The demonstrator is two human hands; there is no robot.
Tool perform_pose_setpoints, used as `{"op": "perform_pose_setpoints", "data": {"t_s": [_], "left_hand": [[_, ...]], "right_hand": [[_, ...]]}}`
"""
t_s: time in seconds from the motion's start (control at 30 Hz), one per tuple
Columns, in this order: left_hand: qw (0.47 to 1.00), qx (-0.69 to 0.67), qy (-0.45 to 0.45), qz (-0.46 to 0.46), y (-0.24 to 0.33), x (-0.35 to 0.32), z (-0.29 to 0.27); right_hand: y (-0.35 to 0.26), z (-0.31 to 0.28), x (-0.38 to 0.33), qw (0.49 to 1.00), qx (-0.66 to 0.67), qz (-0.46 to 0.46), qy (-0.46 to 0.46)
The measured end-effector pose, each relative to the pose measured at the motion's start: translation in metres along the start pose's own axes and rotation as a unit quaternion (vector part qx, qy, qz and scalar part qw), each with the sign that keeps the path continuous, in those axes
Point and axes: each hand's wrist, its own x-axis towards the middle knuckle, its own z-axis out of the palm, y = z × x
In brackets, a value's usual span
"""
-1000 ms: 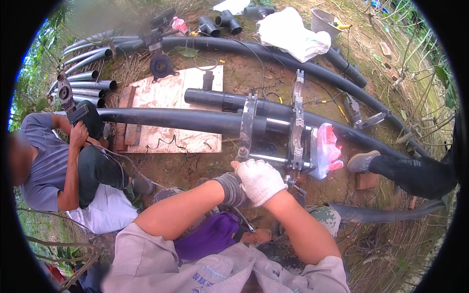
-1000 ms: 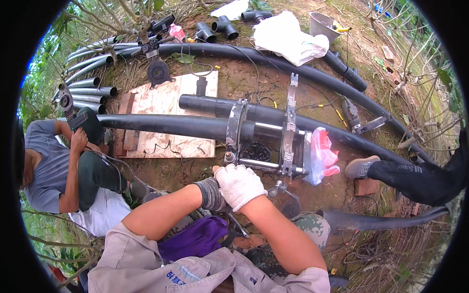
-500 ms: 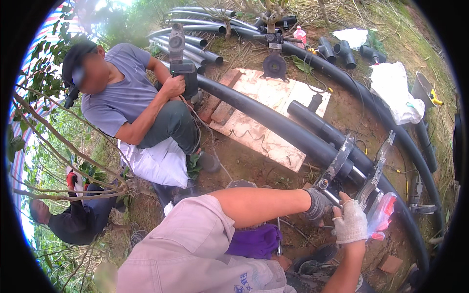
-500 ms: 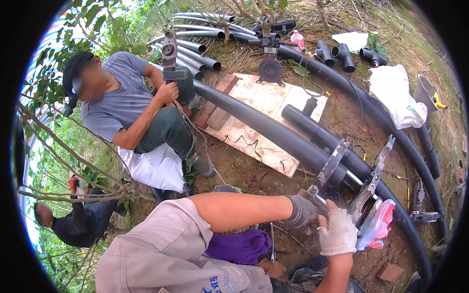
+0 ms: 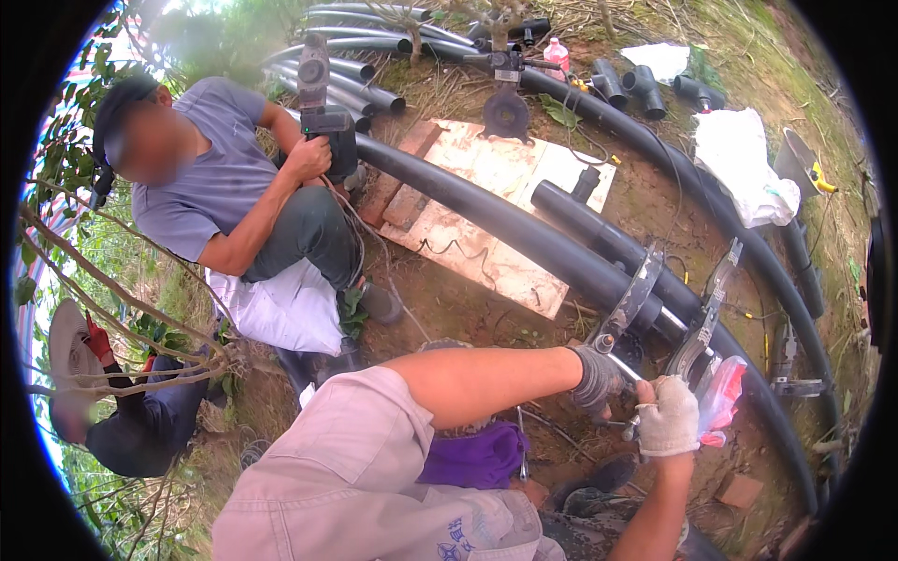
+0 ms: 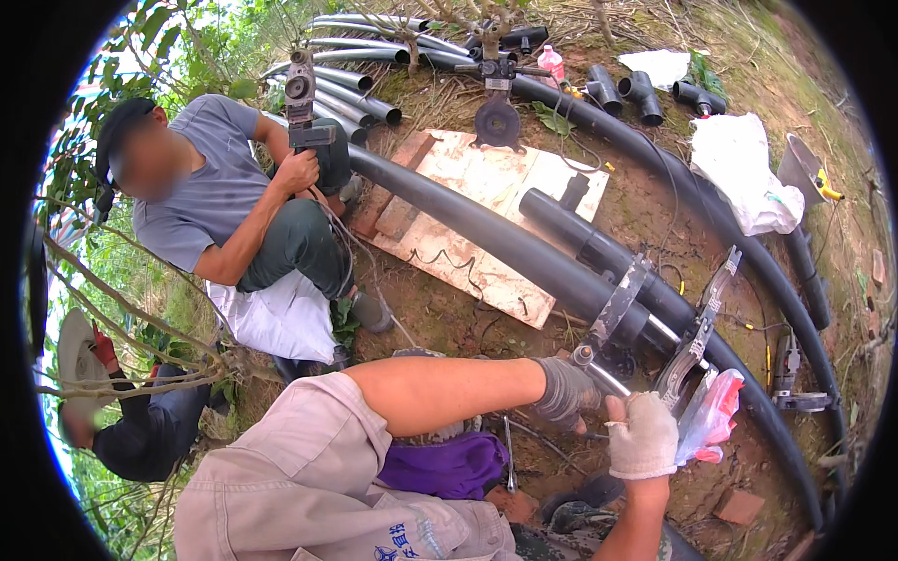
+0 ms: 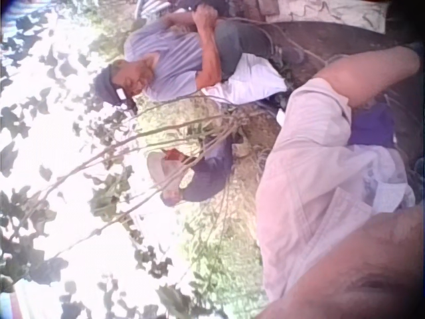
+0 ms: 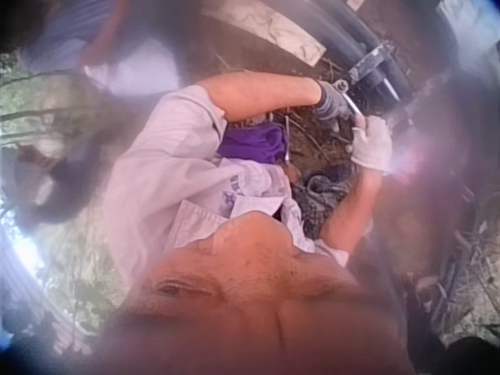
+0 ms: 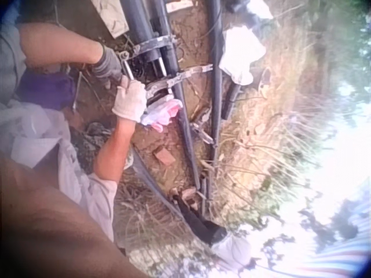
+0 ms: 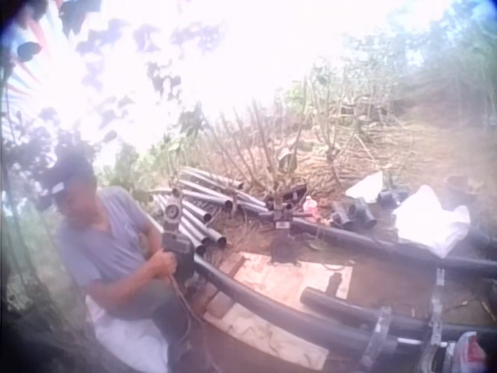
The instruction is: The person assembles black pipes using a metal clamping tool and a wrench. They position the pipes, tighten the clamps, and adjust the assembly with assistance from another worker.
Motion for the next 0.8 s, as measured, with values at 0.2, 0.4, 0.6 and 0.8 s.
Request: {"op": "perform_pose_setpoints", "data": {"t_s": [0.2,0.4,0.6,0.8], "left_hand": [[0.999,-0.004,-0.015,-0.03,-0.005,0.008,0.001],[0.999,0.016,-0.017,-0.022,-0.016,0.019,0.008],[0.999,-0.001,0.004,-0.036,-0.017,0.023,0.011],[0.999,0.009,0.021,-0.032,-0.011,0.016,0.005]], "right_hand": [[0.002,0.0,-0.004,0.984,0.127,0.125,0.027],[-0.005,0.008,-0.002,0.99,0.108,0.031,0.084],[-0.007,0.004,0.001,0.991,0.108,0.009,0.073],[0.025,-0.006,-0.003,0.988,0.116,0.068,0.08]]}}
